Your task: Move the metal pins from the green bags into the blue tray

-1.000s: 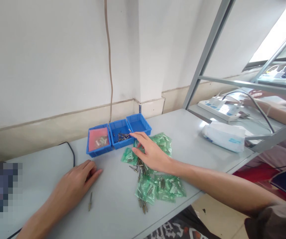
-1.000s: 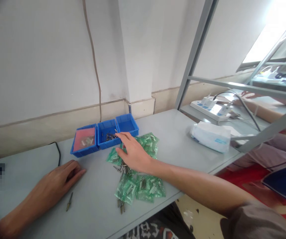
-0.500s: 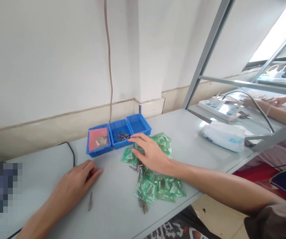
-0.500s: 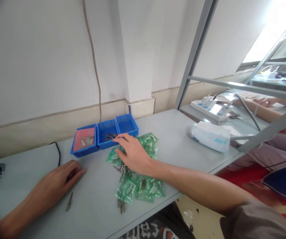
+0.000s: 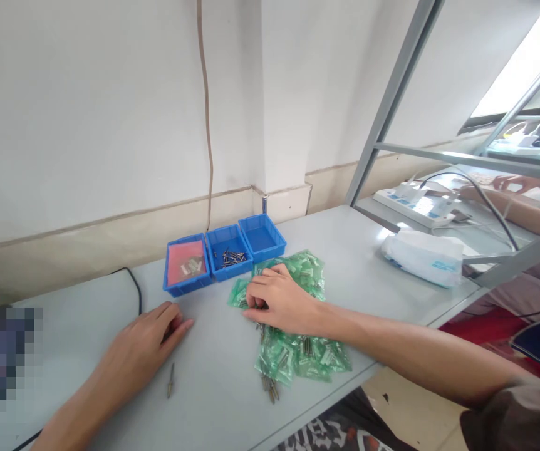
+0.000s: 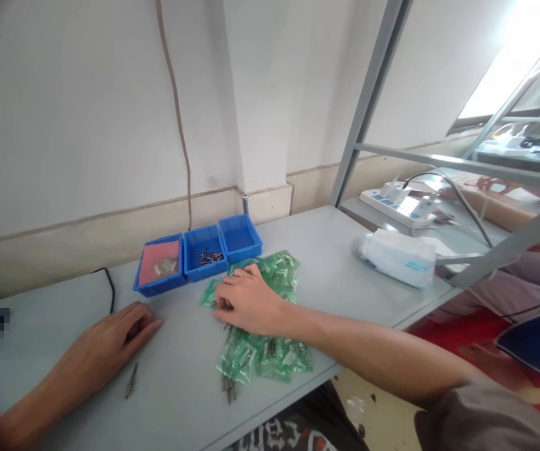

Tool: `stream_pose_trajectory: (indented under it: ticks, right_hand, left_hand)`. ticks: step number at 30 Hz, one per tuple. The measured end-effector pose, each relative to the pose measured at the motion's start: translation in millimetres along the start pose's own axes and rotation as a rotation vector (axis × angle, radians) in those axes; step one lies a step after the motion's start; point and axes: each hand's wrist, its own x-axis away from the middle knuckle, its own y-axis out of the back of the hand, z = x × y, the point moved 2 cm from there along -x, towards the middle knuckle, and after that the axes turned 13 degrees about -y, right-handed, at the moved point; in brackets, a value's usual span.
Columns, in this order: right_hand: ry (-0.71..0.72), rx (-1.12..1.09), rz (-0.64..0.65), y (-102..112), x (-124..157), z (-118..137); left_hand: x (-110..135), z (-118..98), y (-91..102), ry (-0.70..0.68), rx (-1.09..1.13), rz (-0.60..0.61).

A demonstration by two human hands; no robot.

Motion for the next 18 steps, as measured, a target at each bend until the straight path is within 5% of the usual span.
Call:
stream_pose_trajectory:
  ticks: [18]
  right_hand:
    - [0.069,0.015,0.032,-2.5,4.9,4.3]
  left_hand:
    - [0.4,-0.1,0.8,-0.020,-0.003,-0.027]
